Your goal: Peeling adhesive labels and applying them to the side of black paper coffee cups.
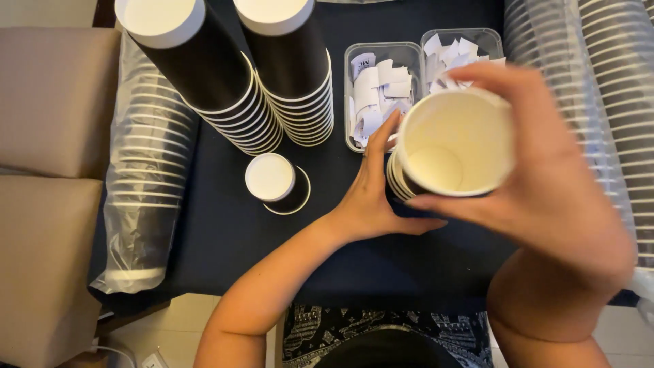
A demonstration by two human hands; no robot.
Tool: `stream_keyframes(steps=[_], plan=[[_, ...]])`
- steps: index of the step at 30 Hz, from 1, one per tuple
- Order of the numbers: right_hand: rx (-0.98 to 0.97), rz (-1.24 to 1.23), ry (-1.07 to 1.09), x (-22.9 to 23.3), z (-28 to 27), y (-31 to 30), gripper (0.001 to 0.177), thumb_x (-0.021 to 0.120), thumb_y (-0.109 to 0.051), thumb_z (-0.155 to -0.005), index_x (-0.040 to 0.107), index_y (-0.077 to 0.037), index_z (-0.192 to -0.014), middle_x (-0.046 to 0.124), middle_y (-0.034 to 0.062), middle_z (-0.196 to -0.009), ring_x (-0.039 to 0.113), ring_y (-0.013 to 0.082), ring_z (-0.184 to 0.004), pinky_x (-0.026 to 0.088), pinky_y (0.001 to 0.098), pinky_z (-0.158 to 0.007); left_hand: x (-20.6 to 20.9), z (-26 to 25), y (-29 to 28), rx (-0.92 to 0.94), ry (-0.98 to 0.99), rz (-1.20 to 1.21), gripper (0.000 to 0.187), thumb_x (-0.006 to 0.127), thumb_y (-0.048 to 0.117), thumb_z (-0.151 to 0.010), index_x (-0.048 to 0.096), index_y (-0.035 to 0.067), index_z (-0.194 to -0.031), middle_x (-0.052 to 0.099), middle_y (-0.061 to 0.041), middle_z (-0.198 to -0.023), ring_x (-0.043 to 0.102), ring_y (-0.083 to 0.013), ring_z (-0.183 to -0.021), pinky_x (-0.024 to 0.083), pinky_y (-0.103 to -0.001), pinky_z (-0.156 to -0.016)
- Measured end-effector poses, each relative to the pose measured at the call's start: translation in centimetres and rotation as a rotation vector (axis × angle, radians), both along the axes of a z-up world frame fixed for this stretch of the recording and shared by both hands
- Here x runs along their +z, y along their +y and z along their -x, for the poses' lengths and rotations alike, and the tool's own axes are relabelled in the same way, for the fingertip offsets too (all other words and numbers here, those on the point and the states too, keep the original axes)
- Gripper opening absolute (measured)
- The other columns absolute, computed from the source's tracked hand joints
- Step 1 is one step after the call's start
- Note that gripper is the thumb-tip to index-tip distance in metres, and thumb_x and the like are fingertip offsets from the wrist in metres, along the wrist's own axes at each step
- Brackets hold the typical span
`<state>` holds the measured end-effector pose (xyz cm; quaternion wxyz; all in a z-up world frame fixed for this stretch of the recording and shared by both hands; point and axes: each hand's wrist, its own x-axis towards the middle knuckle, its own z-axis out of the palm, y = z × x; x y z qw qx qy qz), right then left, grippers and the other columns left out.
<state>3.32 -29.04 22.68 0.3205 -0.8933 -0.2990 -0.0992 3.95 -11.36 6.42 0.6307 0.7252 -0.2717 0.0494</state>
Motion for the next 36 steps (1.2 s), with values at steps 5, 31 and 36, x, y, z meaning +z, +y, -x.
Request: stream_keyframes(steps=[5,31,36], plan=[[0.032,0.171,0.039,-0.4,-0.2,-0.6,0.13,0.088,-0.056,-0.056,0.031,0.006,-0.154,0.036,0.0283,-0.14,0.04,0.0415,-0.136,0.036,0.0534,-0.115,-1.2,-0.6,-0.4,-0.056,0.099,0.037,0.132,0.083,0.057,-0.068,0.006,0.01,-0.164,0.021,-0.021,-0.171,0.026,-0.0349,-0.162,0.023,-0.048,-0.134],[0.028,0.31,0.124,-15.5,-12.2,2.5,0.039,0.08,-0.006,-0.08,0.072,-0.01,-0.119,0.065,0.019,-0.123,0.055,0.0411,-0.111,0.044,0.0496,-0.096,-0.8,12.5,15.2,1.209,0.042,-0.008,0.099,0.092,0.002,-0.063,0.041,-0.009,-0.147,0.053,-0.024,-0.146,0.053,-0.0299,-0.133,0.045,-0.045,-0.117],[-0.112,0.368,0.107,-16.2,-12.6,3.1,0.022,0.088,-0.014,-0.077,0.076,-0.016,-0.095,0.071,0.0088,-0.1,0.07,0.0336,-0.095,0.057,0.0463,-0.081,-3.8,8.4,17.8,1.185,-0.038,-0.1,0.122,0.103,0.002,-0.062,0.025,-0.006,-0.155,0.031,-0.034,-0.157,0.029,-0.0397,-0.152,0.01,-0.053,-0.13]])
